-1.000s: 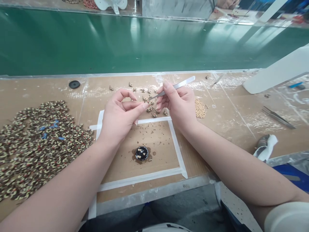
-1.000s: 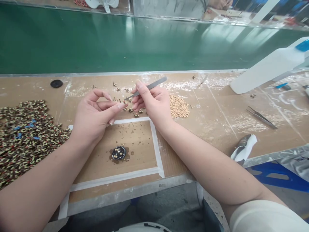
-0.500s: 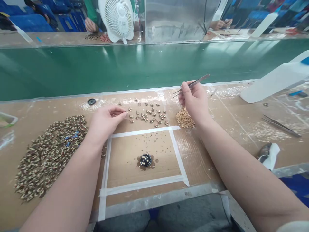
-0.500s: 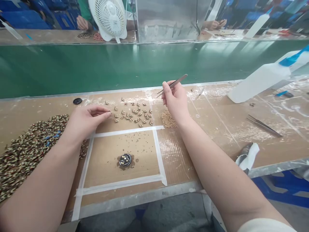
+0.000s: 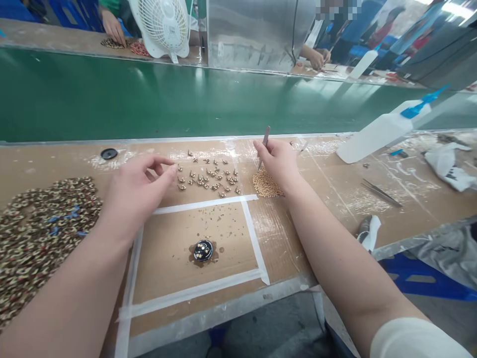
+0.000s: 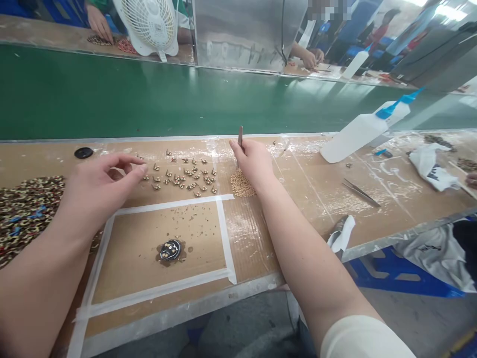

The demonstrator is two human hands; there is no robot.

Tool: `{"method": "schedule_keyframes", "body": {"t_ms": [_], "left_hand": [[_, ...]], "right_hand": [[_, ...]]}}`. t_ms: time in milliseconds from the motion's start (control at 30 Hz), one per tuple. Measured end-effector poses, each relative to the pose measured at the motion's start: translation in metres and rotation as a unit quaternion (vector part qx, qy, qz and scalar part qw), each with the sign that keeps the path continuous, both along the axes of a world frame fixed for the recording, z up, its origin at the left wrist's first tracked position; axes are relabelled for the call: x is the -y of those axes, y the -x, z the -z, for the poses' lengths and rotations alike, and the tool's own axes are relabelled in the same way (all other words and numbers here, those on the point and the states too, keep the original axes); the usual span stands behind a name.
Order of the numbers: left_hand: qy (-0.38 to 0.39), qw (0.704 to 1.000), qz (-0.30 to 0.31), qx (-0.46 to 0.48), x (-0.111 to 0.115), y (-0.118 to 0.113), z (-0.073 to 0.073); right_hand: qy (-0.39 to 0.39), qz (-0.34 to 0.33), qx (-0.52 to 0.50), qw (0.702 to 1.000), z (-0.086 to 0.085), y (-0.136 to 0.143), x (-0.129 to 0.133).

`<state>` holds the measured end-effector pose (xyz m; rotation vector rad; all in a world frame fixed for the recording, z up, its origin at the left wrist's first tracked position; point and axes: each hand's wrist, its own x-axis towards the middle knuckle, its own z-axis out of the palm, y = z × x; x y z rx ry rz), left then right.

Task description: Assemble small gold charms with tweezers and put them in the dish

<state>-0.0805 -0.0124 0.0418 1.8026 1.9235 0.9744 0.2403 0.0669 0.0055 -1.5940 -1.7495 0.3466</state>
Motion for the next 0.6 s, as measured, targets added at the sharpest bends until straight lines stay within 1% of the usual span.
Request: {"method": "schedule_keyframes", "body": {"t_ms": [133, 200, 300, 367, 433, 500, 533, 600], "left_hand": [[0.011, 0.993, 0.048, 0.107, 0.009, -0.016, -0.001], [0.041, 0.983, 0.063, 0.170, 0.010, -0.020, 0.000], [0.103, 0.959, 0.066, 0.257, 0.010, -0.025, 0.006], [0.134, 0.936, 0.078, 0.317, 0.009, -0.028, 0.012], [0.166, 0.906, 0.103, 0.375, 0.010, -0.032, 0.017], [0.209, 0.872, 0.134, 0.422, 0.011, -0.036, 0.020], [0.230, 0.855, 0.148, 0.441, 0.013, -0.039, 0.021], [0.261, 0.824, 0.168, 0.474, 0.015, -0.042, 0.022]], "right_hand": [[0.016, -0.007, 0.006, 1.000, 0.002, 0.000, 0.000], [0.021, -0.008, 0.006, 1.000, 0.002, 0.000, 0.000], [0.010, -0.016, -0.020, 1.000, 0.001, 0.001, 0.000], [-0.019, -0.028, -0.076, 0.997, -0.001, 0.005, 0.001], [-0.060, -0.053, -0.173, 0.982, -0.003, 0.015, 0.007], [-0.092, -0.099, -0.274, 0.952, -0.006, 0.029, 0.019], [-0.101, -0.127, -0.311, 0.936, -0.007, 0.038, 0.026], [-0.107, -0.189, -0.342, 0.914, -0.007, 0.053, 0.042]]}}
